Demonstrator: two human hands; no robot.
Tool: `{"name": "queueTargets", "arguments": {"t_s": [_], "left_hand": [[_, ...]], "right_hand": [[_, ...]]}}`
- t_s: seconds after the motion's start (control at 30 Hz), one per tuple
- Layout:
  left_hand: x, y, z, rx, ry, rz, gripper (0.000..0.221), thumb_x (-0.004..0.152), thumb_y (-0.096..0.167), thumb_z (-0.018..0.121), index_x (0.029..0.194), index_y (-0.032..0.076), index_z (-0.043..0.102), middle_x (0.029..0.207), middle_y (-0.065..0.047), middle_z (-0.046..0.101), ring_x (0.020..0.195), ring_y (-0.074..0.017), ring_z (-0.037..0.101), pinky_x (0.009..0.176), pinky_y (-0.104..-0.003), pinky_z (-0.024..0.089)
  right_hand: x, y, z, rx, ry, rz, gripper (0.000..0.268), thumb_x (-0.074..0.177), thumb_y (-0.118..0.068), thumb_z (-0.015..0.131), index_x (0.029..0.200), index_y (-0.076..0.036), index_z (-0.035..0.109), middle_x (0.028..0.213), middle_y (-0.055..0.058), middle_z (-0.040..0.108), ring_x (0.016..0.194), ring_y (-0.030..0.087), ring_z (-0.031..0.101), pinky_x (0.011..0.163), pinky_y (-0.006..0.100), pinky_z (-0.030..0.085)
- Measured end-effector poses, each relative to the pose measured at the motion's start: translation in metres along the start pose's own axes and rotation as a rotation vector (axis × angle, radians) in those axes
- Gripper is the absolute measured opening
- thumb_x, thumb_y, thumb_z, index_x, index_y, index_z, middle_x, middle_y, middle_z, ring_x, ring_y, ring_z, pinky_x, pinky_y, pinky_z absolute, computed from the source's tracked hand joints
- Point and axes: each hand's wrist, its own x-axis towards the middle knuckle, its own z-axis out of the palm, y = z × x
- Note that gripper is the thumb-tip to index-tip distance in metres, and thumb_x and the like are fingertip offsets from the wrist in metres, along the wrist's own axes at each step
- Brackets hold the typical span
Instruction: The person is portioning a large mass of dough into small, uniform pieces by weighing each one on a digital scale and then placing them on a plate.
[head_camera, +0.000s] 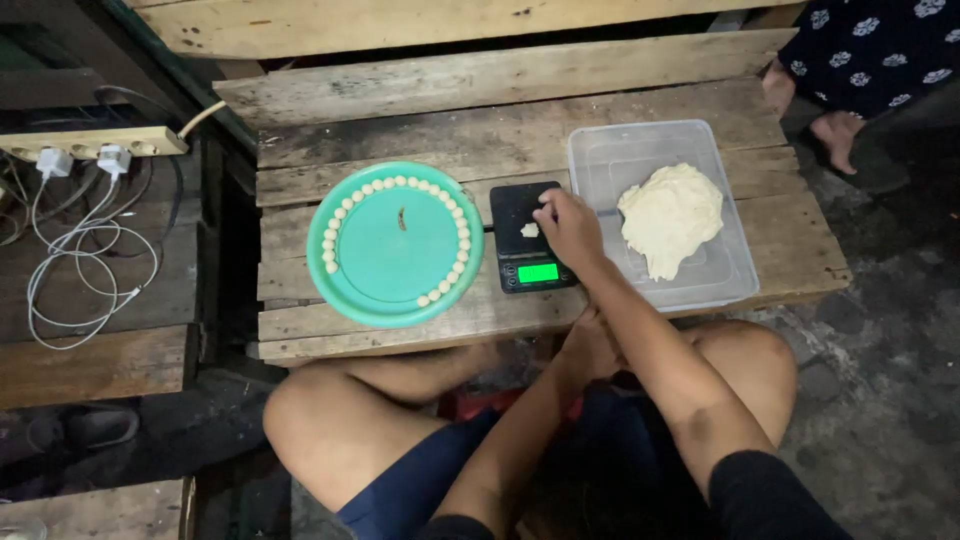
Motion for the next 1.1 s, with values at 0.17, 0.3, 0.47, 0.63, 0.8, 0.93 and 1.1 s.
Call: {"name": "queueTargets", "arguments": {"t_s": [0.17,0.3,0.47,0.63,0.8,0.93,1.1], "left_hand": [[0.007,0.000,-0.032,0.103,-0.035,0.086,0.071,0.072,0.052,0.071,0.127,0.007,0.070,0.136,-0.015,0.067,0.139,-0.0377,0.051,0.126,-0.057,0.030],[0.006,0.003,-0.040,0.158,-0.024,0.125,0.087,0.064,0.046,0.082,0.138,0.009,0.056,0.147,-0.018,0.051,0.146,-0.0396,0.042,0.122,-0.057,0.036],[0.006,0.005,-0.045,0.176,-0.171,0.075,0.110,0.066,0.044,0.085,0.159,0.014,0.035,0.161,-0.019,0.040,0.155,-0.0367,0.031,0.125,-0.054,0.029],[0.009,0.009,-0.049,0.258,-0.195,0.070,0.119,0.063,0.044,0.085,0.163,0.016,0.027,0.167,-0.018,0.032,0.155,-0.0345,0.030,0.125,-0.053,0.029],[0.010,0.009,-0.046,0.261,-0.157,0.063,0.121,0.059,0.044,0.087,0.163,0.018,0.030,0.165,-0.017,0.035,0.153,-0.0330,0.035,0.126,-0.053,0.029],[0.009,0.009,-0.044,0.258,-0.131,0.067,0.117,0.060,0.043,0.085,0.162,0.019,0.033,0.164,-0.017,0.037,0.152,-0.0325,0.038,0.123,-0.052,0.032],[0.012,0.009,-0.049,0.325,-0.306,0.043,0.115,0.072,0.048,0.080,0.166,0.020,0.020,0.169,-0.016,0.029,0.157,-0.0316,0.028,0.126,-0.052,0.028]], "right_hand": [[-0.008,0.007,-0.048,0.050,0.032,0.091,0.018,0.102,-0.018,0.067,0.117,-0.008,0.067,0.100,0.017,0.072,0.096,0.041,0.068,0.087,0.051,0.054],[-0.066,0.041,-0.091,-0.357,-0.060,0.242,0.031,0.090,-0.031,0.081,0.110,-0.011,0.070,0.105,0.010,0.066,0.104,0.036,0.063,0.088,0.048,0.051],[-0.126,0.055,-0.137,-0.663,-0.100,0.180,0.031,0.086,-0.038,0.080,0.106,-0.016,0.072,0.108,0.006,0.064,0.102,0.030,0.064,0.085,0.043,0.051],[-0.145,0.077,-0.146,-0.850,-0.021,-0.079,0.015,0.093,-0.031,0.072,0.101,-0.018,0.075,0.099,0.004,0.068,0.088,0.025,0.068,0.072,0.038,0.050],[-0.146,0.078,-0.145,-0.843,0.033,-0.074,0.011,0.092,-0.029,0.073,0.088,-0.018,0.073,0.093,0.001,0.065,0.085,0.025,0.065,0.069,0.038,0.048],[-0.148,0.072,-0.147,-0.691,0.010,0.088,0.012,0.088,-0.027,0.078,0.090,-0.015,0.076,0.090,0.003,0.066,0.083,0.027,0.067,0.068,0.039,0.049],[-0.140,0.042,-0.156,-0.246,0.102,0.362,0.008,0.086,-0.018,0.073,0.084,-0.009,0.073,0.071,0.011,0.058,0.073,0.040,0.066,0.067,0.048,0.053]]}}
